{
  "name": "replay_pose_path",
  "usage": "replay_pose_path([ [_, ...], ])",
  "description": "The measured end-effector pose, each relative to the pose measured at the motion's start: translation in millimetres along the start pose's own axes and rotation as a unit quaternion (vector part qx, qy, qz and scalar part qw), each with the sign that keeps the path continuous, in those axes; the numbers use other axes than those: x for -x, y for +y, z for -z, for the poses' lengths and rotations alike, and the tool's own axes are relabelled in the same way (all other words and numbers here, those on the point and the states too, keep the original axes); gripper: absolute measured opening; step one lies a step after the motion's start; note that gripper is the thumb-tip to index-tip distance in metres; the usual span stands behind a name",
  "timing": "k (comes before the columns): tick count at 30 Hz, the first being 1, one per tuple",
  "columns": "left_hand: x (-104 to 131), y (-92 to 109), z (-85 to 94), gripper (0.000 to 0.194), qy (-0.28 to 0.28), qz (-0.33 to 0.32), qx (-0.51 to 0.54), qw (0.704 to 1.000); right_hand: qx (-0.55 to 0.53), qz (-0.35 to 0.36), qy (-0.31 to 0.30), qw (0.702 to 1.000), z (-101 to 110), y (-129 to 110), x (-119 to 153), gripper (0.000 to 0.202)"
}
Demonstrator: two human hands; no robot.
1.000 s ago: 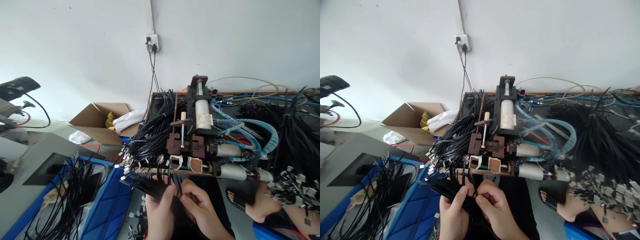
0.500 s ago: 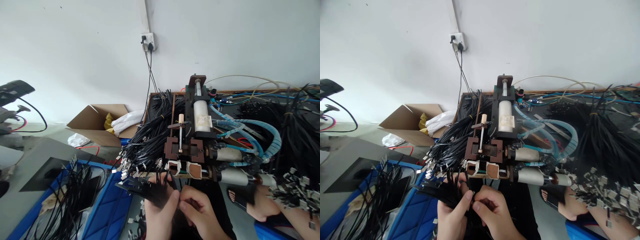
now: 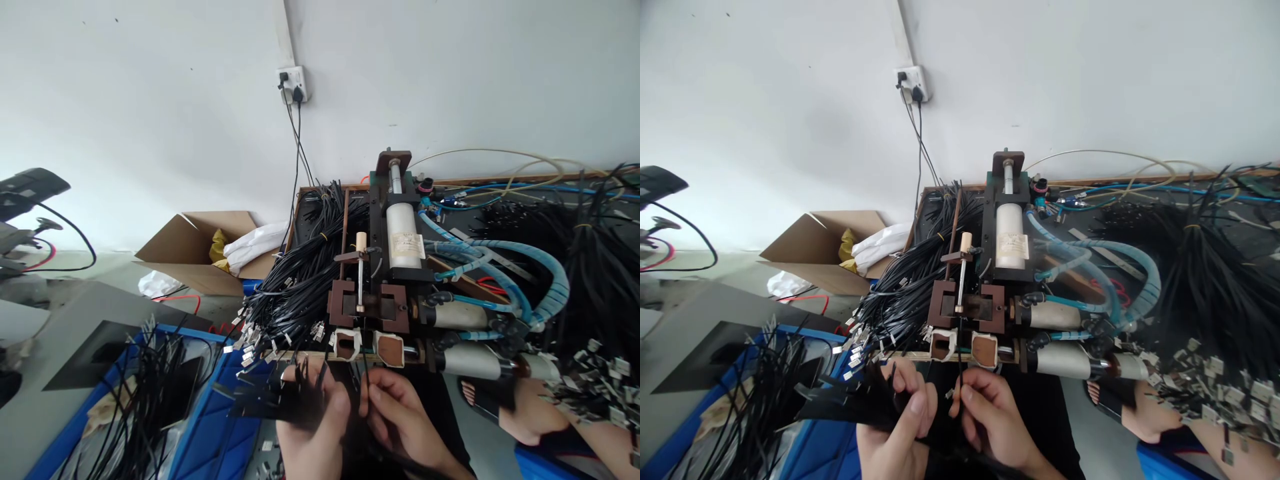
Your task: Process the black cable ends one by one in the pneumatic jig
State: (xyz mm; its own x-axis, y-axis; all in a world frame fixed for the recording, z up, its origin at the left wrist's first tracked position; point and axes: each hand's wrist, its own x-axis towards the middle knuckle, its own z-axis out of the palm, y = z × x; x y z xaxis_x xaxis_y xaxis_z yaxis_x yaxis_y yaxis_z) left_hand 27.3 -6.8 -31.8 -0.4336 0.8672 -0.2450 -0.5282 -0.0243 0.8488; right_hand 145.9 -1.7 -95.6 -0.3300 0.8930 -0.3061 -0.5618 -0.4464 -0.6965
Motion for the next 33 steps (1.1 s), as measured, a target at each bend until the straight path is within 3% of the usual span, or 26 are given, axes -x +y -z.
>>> replay_pose_path([
  [6,2,4,-9.4,0.037,-0.027,-0.020,0.045,0.998,-0.081,-0.045,0.048,0.995,5,3,-5,0.045],
  [11,-6,5,5.6,0.019,-0.158,-0.035,0.046,0.986,-0.112,-0.060,0.022,0.992,3,-2,-8,0.041],
  [13,-8,6,8.8,0.016,-0.179,-0.039,0.051,0.982,-0.129,-0.066,0.009,0.989,1,-4,-11,0.038],
  [22,-8,3,14.4,0.020,-0.191,-0.004,0.074,0.979,-0.142,-0.071,-0.014,0.987,1,-5,-16,0.035],
  [33,-12,1,15.2,0.013,-0.203,-0.032,0.083,0.975,-0.129,-0.070,0.014,0.989,0,-2,-19,0.041],
])
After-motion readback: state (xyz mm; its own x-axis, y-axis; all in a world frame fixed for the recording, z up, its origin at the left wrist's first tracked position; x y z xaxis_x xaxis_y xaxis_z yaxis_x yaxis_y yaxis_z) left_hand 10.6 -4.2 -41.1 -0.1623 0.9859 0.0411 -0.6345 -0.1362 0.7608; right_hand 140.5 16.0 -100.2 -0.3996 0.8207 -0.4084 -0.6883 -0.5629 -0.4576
